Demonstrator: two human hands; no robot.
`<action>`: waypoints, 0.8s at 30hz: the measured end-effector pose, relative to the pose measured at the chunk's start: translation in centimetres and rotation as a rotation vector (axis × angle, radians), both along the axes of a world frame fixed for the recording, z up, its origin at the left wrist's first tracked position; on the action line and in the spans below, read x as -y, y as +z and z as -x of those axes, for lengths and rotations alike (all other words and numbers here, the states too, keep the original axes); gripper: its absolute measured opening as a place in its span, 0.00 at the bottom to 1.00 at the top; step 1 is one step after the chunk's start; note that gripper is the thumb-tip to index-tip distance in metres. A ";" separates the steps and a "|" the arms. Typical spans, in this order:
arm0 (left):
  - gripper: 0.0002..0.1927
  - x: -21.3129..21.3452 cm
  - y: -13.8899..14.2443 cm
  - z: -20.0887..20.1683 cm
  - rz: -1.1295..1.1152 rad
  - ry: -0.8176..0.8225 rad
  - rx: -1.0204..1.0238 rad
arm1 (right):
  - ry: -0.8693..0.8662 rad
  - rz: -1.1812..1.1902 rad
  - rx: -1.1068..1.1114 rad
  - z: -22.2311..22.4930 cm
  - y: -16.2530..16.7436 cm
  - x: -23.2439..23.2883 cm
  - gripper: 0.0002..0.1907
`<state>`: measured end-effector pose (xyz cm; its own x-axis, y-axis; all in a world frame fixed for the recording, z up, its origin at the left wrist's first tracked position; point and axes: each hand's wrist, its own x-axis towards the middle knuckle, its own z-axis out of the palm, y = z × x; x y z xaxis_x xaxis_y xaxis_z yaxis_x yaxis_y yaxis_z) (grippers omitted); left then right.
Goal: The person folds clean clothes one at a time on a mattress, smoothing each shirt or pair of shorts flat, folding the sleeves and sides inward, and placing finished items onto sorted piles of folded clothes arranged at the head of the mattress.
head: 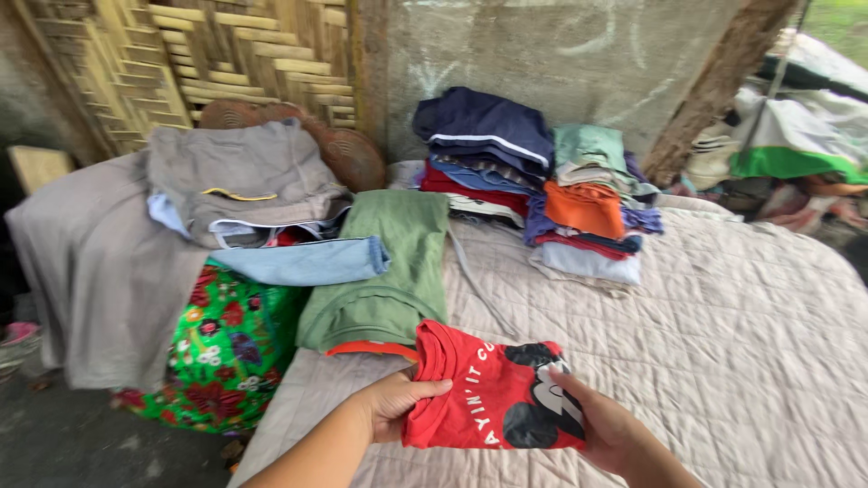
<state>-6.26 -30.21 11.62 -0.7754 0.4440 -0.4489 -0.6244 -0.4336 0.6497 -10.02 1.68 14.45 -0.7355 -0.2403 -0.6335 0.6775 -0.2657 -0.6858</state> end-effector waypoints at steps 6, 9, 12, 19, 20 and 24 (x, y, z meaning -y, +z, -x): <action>0.26 -3.5 -0.4 2.2 -0.013 -0.215 0.045 | -0.211 -0.039 0.004 -4.2 1.5 -3.0 0.14; 0.26 -6.7 0.1 3.9 0.026 -0.287 0.016 | -0.321 0.086 -0.070 -6.9 1.8 -5.3 0.13; 0.27 -9.0 -0.1 4.2 0.015 -0.406 0.023 | -0.450 -0.036 0.003 -9.4 1.9 -7.5 0.12; 0.29 -12.2 0.6 4.3 -0.043 -0.537 0.013 | -0.536 0.047 -0.011 -12.8 1.7 -9.7 0.11; 0.29 -12.3 0.5 4.2 -0.060 -0.541 0.003 | -0.527 0.037 -0.009 -12.8 1.6 -9.8 0.10; 0.29 -11.8 0.2 4.2 -0.090 -0.526 0.028 | -0.489 0.077 -0.023 -12.5 1.2 -10.0 0.11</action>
<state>-10.44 -18.45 11.82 -0.4259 0.8071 -0.4090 -0.7892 -0.1102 0.6042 2.47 11.72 15.65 -0.7872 0.0910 -0.6099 0.4459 -0.5992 -0.6649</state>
